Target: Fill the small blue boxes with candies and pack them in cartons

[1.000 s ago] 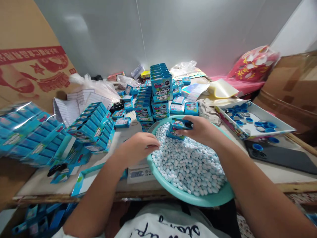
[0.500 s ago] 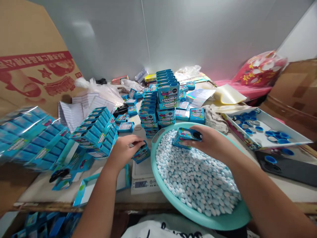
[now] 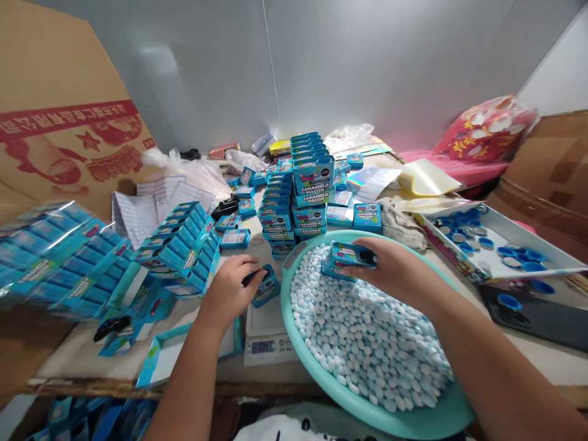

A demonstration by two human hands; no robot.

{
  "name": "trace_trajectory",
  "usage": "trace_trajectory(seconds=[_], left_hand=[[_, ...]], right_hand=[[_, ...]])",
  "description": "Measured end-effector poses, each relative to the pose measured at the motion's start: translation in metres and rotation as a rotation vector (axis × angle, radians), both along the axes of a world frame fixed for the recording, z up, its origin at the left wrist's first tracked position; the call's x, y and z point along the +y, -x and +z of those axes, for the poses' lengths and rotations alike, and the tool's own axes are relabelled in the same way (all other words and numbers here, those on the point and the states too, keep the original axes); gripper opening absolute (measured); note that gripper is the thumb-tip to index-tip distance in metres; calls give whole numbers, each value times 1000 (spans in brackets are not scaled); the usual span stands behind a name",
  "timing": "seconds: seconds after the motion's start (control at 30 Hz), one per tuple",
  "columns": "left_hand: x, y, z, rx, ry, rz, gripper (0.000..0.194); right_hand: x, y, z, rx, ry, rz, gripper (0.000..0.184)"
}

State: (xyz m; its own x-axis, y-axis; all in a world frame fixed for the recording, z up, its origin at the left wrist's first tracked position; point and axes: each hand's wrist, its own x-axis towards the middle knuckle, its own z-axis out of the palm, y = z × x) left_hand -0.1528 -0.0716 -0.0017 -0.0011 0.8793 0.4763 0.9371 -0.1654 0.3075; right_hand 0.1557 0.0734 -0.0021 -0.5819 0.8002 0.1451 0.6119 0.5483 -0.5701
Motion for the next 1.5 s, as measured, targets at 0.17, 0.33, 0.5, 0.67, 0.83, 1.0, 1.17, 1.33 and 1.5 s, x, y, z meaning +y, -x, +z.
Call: trace_trajectory(seconds=[0.17, 0.33, 0.5, 0.67, 0.83, 1.0, 1.17, 1.33, 1.5], left_hand=[[-10, -54, 8, -121, 109, -171, 17], [-19, -137, -9, -26, 368, -488, 18], [-22, -169, -26, -6, 461, -633, 18], [-21, -163, -25, -71, 509, -622, 23], [-21, -161, -24, -74, 490, -631, 25], [-22, -162, -23, -10, 441, -637, 23], [-19, -164, -22, 31, 423, -643, 54], [-16, -161, -23, 3, 469, -693, 54], [-17, -160, -27, -10, 438, -711, 30]], right_hand=[[2, 0, -4, 21, -21, -2, 37], [4, -2, -8, 17, -27, -41, 47], [2, -1, -6, -12, -14, -81, 40], [1, 0, -4, -57, -25, -118, 36], [4, -3, -9, -41, -32, -111, 50], [5, -4, -10, -54, -18, -99, 54], [5, -2, -9, -31, 14, -102, 54], [4, -2, -7, -37, 24, -97, 53], [6, -2, -10, -43, 22, -105, 53]])
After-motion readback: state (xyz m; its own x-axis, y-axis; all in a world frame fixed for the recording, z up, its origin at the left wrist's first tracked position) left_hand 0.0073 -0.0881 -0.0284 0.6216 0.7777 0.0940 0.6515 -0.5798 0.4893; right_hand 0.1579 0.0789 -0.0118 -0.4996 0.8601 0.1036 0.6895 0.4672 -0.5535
